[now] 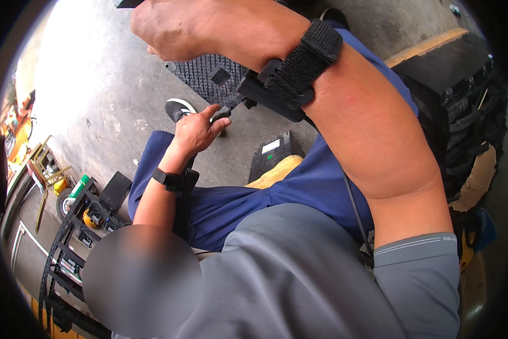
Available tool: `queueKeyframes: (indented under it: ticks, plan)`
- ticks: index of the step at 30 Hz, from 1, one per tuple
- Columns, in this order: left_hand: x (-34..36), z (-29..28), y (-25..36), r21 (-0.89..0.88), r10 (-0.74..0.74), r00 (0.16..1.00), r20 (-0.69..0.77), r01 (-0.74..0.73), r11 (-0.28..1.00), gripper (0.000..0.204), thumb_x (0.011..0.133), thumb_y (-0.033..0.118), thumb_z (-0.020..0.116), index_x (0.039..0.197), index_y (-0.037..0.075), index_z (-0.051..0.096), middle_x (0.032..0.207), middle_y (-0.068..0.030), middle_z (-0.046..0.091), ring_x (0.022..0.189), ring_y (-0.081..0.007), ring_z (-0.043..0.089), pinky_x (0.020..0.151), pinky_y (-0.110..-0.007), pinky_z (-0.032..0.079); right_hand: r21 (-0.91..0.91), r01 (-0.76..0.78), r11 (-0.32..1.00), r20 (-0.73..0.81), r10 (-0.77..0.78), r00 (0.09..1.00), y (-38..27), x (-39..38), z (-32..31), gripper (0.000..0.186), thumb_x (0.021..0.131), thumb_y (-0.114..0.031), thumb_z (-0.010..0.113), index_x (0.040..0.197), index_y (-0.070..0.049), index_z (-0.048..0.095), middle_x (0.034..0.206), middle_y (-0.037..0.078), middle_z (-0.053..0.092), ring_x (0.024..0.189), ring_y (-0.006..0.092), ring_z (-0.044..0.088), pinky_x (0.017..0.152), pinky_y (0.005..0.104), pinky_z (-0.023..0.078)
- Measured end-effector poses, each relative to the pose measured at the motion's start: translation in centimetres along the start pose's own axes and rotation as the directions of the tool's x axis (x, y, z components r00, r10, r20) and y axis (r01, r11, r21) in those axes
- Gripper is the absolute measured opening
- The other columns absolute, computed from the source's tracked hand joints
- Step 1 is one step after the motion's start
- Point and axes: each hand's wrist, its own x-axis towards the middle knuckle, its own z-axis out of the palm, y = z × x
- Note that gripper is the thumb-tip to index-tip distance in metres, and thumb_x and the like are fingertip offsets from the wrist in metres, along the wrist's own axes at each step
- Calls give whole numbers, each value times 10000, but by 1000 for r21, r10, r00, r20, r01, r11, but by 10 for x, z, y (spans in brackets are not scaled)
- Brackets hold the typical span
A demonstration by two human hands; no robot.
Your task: Repairing a small electronic battery pack case using a screwdriver.
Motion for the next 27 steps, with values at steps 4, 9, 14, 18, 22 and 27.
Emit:
queueKeyframes:
  ticks: [4,9,14,18,22,27]
  plan:
    - [-1,2,5,26,-14,998,67,12,1000,494,923,389,665,1335,127,591,922,-210,720,931,-389,702,810,-488,542,-15,40,999,-12,-40,999,1,1,2,195,832,-138,639,887,18,742,878,259,719,873,386,731,780,447,591]
    - [-11,-8,8,72,237,959,-155,-228,971,503,911,385,681,1330,121,591,964,-193,701,938,-382,694,816,-476,542,-20,57,998,5,-57,998,-2,-4,-8,185,828,-123,631,872,14,747,878,251,723,874,377,734,779,438,593]
    - [-5,-9,8,46,92,994,-54,-90,995,503,909,375,682,1333,121,588,970,-191,698,937,-383,692,813,-475,542,13,74,997,-61,-73,995,-2,-8,-8,177,829,-106,626,875,18,744,883,256,722,880,381,733,781,441,593]
    - [-2,-4,11,77,-42,995,90,35,996,488,910,368,680,1318,113,598,962,-197,700,932,-377,695,805,-471,545,14,12,1000,37,-13,999,-2,-3,-9,171,833,-102,627,875,20,739,884,264,717,889,391,728,790,447,590]
    - [-9,0,2,51,246,952,-180,-241,969,483,893,363,708,1295,113,616,899,-192,724,905,-374,710,794,-472,548,38,43,998,-42,-42,998,-5,-11,-10,171,831,-101,631,880,22,738,884,263,718,892,391,727,792,442,590]
    - [-3,-2,5,41,88,994,-68,-86,995,544,823,332,768,1292,100,617,930,-175,727,921,-370,708,805,-463,550,16,30,999,-22,-29,999,0,-1,-1,170,829,-113,638,877,13,740,883,257,721,888,383,730,779,435,593]
